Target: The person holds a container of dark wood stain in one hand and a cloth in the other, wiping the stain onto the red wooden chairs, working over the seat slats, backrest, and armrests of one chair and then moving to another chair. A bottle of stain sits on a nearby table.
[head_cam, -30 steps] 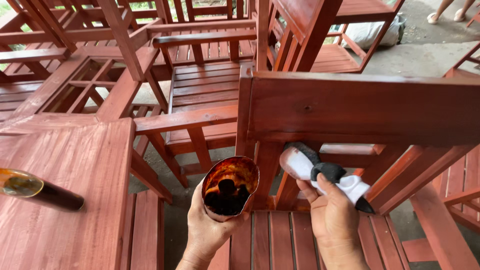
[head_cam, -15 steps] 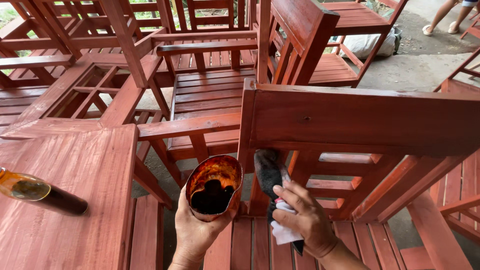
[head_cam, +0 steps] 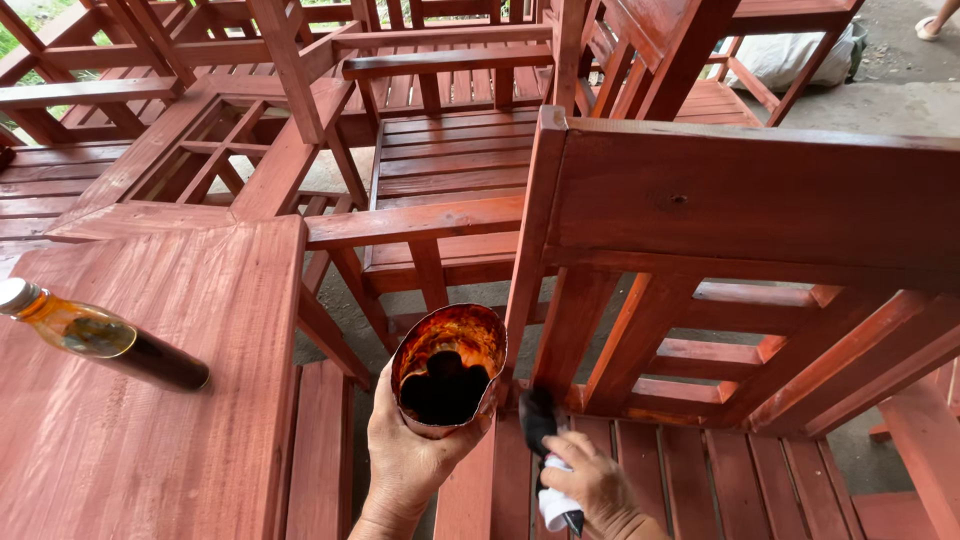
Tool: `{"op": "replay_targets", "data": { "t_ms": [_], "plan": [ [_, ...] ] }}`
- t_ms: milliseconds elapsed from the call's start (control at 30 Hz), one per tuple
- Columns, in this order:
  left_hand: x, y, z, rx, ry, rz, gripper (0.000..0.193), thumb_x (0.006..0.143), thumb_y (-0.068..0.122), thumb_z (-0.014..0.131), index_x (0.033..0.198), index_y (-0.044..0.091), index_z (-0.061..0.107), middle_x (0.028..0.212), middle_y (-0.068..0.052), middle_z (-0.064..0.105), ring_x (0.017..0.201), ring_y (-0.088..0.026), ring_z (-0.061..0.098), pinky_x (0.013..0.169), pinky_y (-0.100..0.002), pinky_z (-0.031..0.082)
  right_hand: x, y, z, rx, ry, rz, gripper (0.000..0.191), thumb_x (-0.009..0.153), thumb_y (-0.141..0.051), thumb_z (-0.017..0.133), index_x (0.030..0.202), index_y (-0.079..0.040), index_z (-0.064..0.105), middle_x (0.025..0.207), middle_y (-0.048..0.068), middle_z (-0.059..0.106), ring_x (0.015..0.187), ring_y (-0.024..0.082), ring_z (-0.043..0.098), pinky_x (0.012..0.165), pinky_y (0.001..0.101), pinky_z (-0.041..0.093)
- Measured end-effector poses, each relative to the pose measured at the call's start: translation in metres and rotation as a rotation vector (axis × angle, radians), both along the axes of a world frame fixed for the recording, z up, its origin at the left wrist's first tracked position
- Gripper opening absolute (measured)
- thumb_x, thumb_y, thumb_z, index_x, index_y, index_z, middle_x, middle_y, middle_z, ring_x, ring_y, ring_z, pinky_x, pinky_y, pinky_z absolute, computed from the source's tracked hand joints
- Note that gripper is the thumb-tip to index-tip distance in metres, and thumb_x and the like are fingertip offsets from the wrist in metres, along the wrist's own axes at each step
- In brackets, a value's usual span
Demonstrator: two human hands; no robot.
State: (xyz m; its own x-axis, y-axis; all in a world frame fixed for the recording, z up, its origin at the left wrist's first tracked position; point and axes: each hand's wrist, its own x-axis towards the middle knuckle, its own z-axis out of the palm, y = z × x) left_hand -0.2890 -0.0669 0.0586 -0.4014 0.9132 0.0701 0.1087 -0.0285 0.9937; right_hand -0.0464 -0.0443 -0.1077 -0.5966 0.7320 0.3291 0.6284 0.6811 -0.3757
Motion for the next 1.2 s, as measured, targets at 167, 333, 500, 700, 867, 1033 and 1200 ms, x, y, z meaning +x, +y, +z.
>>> {"op": "replay_targets", "data": {
  "t_ms": [167,333,500,700,867,1033,1200],
  "plan": [
    [0.004,-0.004,-0.001,-0.019,-0.031,-0.018,0.090,0.057,0.012,0.092,0.135,0.007,0.047,0.120,-0.008,0.069,0.113,-0.020,0.071,0.095,-0.035,0.062,-0.003,0.007,0.007,-0.230,0.060,0.002,0.012,0.074,-0.009,0.077,0.081,-0.019,0.075,0.116,0.003,0.073,0.109,0.021,0.067,0.090,0.0313,0.061],
    [0.008,-0.002,0.008,0.017,-0.060,-0.046,0.092,0.057,0.010,0.091,0.136,0.007,0.045,0.122,-0.009,0.068,0.115,-0.020,0.070,0.097,-0.036,0.062,0.018,0.057,0.077,-0.216,0.159,0.064,0.010,0.071,-0.010,0.080,0.077,-0.015,0.074,0.107,0.007,0.076,0.099,0.024,0.069,0.084,0.0352,0.060],
    [0.010,0.002,0.015,0.037,-0.038,-0.050,0.092,0.055,0.009,0.091,0.135,0.007,0.047,0.121,-0.009,0.069,0.114,-0.020,0.070,0.097,-0.036,0.062,0.048,0.070,0.169,-0.052,0.247,0.123,0.012,0.069,-0.014,0.080,0.080,-0.014,0.076,0.108,0.008,0.077,0.092,0.024,0.072,0.076,0.0360,0.060],
    [0.014,0.008,0.016,0.064,0.001,-0.011,0.088,0.054,0.010,0.093,0.131,0.006,0.051,0.116,-0.009,0.073,0.108,-0.020,0.074,0.093,-0.036,0.063,0.057,0.055,0.252,0.186,0.376,0.149,0.022,0.077,-0.026,0.080,0.091,-0.010,0.074,0.121,0.011,0.072,0.110,0.028,0.070,0.089,0.0382,0.057],
    [0.008,0.009,0.017,0.040,-0.032,-0.029,0.086,0.056,0.011,0.091,0.132,0.006,0.049,0.116,-0.009,0.072,0.108,-0.019,0.075,0.091,-0.034,0.066,0.047,0.034,0.247,0.421,0.404,0.055,0.017,0.080,-0.032,0.077,0.091,-0.020,0.074,0.127,0.004,0.070,0.121,0.027,0.067,0.099,0.0393,0.062],
    [0.003,0.007,0.014,0.058,-0.016,-0.019,0.084,0.059,0.012,0.091,0.132,0.006,0.049,0.117,-0.009,0.072,0.109,-0.021,0.073,0.092,-0.035,0.064,0.033,0.036,0.179,0.357,0.301,0.012,0.016,0.072,-0.023,0.079,0.085,-0.017,0.074,0.126,0.009,0.066,0.123,0.036,0.060,0.090,0.0369,0.062],
    [-0.008,0.005,0.008,-0.015,-0.011,0.021,0.089,0.057,0.014,0.092,0.134,0.008,0.048,0.120,-0.008,0.069,0.112,-0.019,0.071,0.093,-0.035,0.062,0.017,0.024,0.095,0.362,0.159,-0.013,0.015,0.066,-0.019,0.080,0.078,-0.019,0.072,0.121,0.003,0.071,0.118,0.031,0.064,0.097,0.0430,0.058]
  ]
}}
